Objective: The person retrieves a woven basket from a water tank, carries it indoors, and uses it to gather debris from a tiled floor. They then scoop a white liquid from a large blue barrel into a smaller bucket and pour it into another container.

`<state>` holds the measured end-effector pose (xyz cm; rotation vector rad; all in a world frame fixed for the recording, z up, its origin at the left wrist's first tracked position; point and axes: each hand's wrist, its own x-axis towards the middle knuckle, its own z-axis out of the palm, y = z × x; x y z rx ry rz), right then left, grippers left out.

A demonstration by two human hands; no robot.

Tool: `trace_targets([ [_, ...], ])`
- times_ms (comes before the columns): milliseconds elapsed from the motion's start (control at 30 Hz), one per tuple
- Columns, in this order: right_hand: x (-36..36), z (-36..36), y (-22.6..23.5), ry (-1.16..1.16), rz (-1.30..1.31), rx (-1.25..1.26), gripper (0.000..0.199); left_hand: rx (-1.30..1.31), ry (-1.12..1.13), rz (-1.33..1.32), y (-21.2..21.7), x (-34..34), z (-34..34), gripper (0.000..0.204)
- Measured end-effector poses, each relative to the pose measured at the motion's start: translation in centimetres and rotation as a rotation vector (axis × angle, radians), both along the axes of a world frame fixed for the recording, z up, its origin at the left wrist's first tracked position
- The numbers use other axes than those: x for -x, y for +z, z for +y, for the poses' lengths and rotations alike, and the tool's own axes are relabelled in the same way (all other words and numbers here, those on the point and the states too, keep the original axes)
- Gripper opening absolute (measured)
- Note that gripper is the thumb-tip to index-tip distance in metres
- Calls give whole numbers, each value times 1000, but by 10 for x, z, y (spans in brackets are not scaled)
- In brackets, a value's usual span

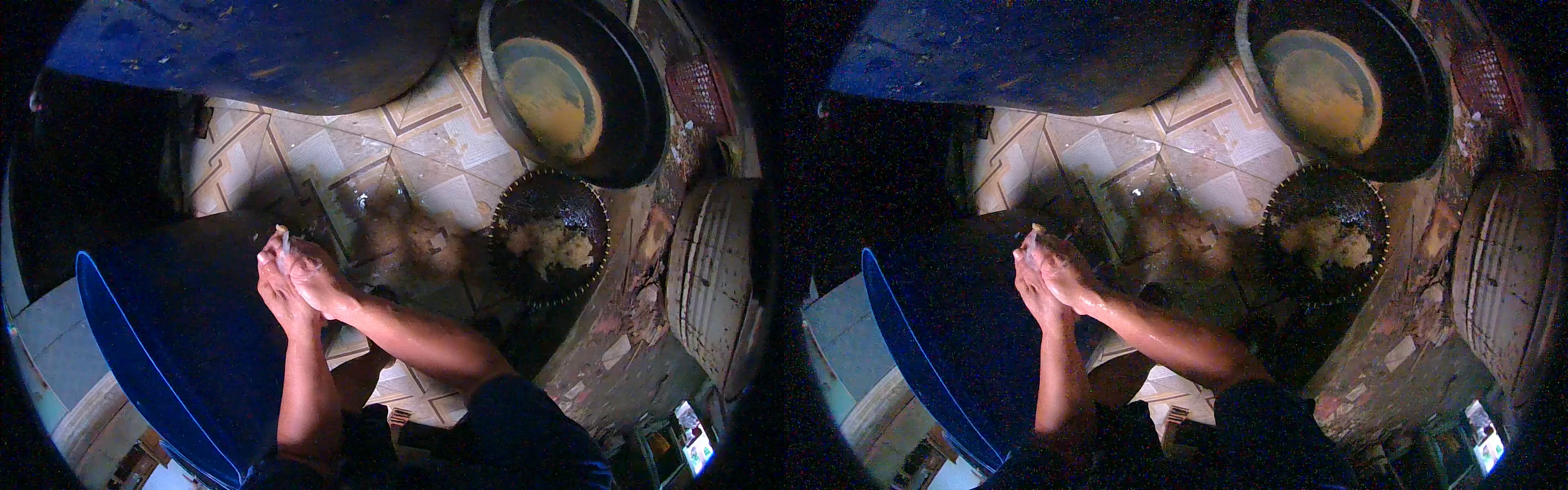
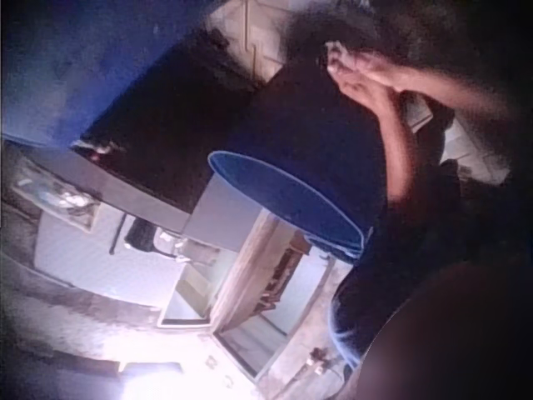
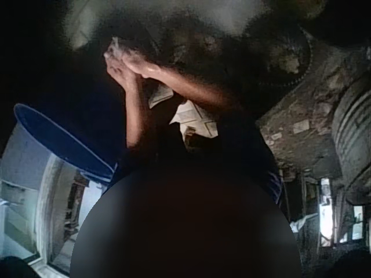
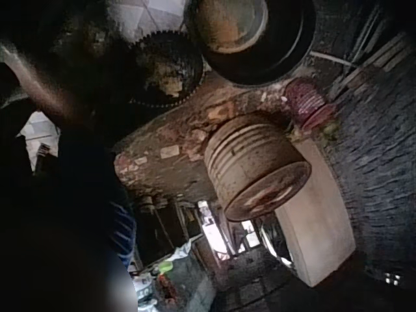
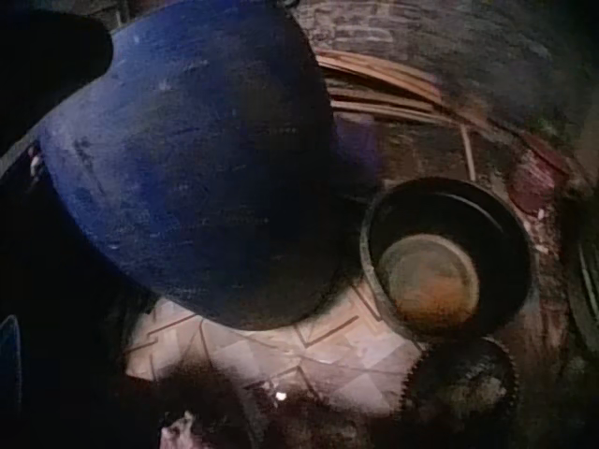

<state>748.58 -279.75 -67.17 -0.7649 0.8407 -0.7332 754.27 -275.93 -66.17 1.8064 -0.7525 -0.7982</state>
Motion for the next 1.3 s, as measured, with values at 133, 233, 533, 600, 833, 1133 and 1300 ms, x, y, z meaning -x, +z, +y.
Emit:
trace_targets([
  [133,-14,-1,-5,114,3,98,34,53,66,-43,-7,-9,2,49],
  [233,-16,2,-10,76,-138,-49,46,55,98,-83,-10,-12,4,48],
  [533,113,34,-81,142,295,-281,58,-141,-507,-233,-29,49,6,70],
  [600,194,40,-113,-141,483,-92,42,-346,-728,-296,-21,62,15,76],
  [833,419,65,-140,78,1835,564,46,-751,-1553,-435,2,112,41,69],
  [1133,206,151,-252,377,1147,762,48,-699,-1895,-333,7,117,53,58],
  [1300,174,159,-311,482,1370,766,49,-742,-1828,-324,11,107,49,50],
])
